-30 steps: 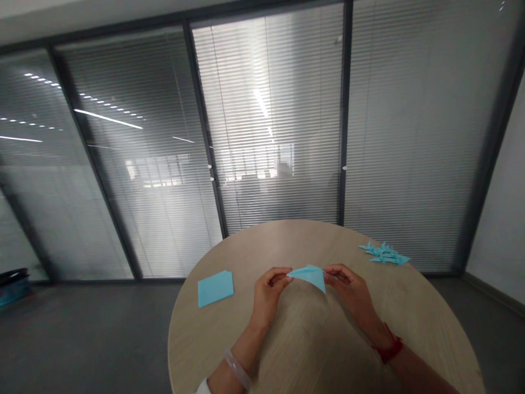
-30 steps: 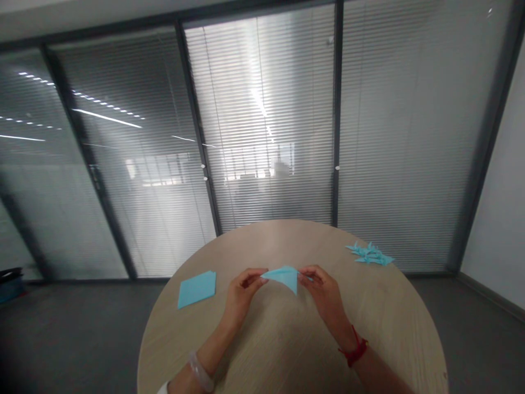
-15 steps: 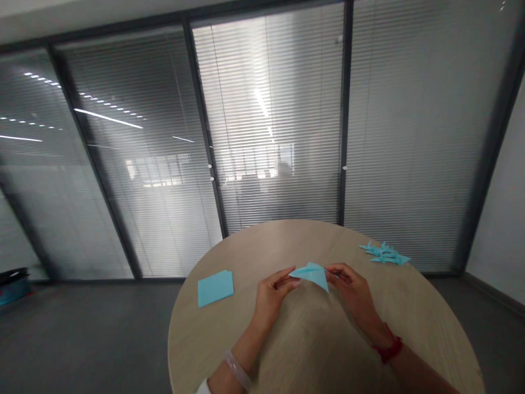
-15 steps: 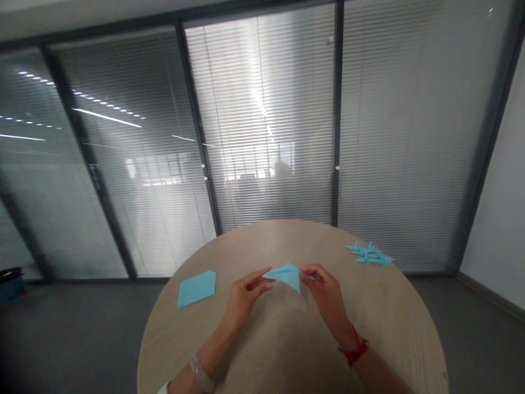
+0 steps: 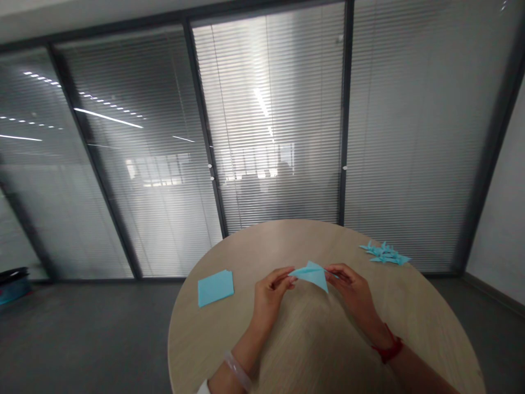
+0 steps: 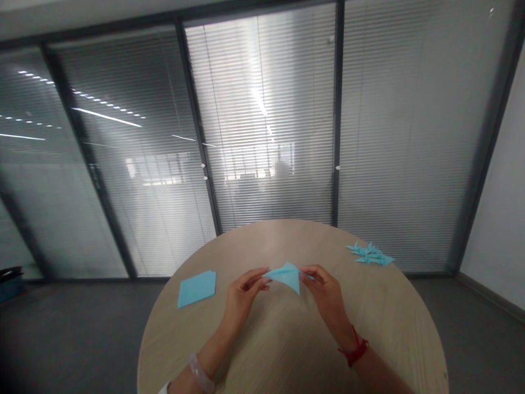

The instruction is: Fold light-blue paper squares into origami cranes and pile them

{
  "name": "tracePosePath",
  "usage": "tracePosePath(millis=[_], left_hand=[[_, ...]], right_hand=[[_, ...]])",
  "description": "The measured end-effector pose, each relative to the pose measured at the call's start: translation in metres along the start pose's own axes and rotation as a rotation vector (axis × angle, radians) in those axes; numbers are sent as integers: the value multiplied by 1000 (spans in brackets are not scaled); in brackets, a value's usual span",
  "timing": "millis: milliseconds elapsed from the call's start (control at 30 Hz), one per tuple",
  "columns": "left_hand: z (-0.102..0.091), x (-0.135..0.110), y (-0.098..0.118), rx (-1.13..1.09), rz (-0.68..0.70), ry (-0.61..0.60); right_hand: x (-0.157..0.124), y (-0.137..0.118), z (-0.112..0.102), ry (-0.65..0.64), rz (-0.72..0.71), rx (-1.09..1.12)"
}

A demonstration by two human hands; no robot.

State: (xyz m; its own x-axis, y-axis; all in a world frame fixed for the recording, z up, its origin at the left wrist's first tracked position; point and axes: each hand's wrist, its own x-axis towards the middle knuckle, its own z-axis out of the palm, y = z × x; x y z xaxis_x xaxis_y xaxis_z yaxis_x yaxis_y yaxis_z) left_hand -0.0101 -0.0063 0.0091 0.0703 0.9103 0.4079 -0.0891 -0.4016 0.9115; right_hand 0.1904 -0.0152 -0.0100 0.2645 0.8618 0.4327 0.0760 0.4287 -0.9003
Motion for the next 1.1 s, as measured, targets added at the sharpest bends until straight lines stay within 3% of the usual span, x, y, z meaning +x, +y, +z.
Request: tracePosePath(millis=[500, 867, 1100], left_hand=[[0, -1, -2, -10, 12, -1], [3, -4, 9, -40, -40, -31], [-1, -2, 4, 62, 37, -29]], right_hand=[[-1, -3, 0, 7, -21, -24], [0, -3, -2, 24, 6, 2], [1, 1, -2, -32, -13, -42]])
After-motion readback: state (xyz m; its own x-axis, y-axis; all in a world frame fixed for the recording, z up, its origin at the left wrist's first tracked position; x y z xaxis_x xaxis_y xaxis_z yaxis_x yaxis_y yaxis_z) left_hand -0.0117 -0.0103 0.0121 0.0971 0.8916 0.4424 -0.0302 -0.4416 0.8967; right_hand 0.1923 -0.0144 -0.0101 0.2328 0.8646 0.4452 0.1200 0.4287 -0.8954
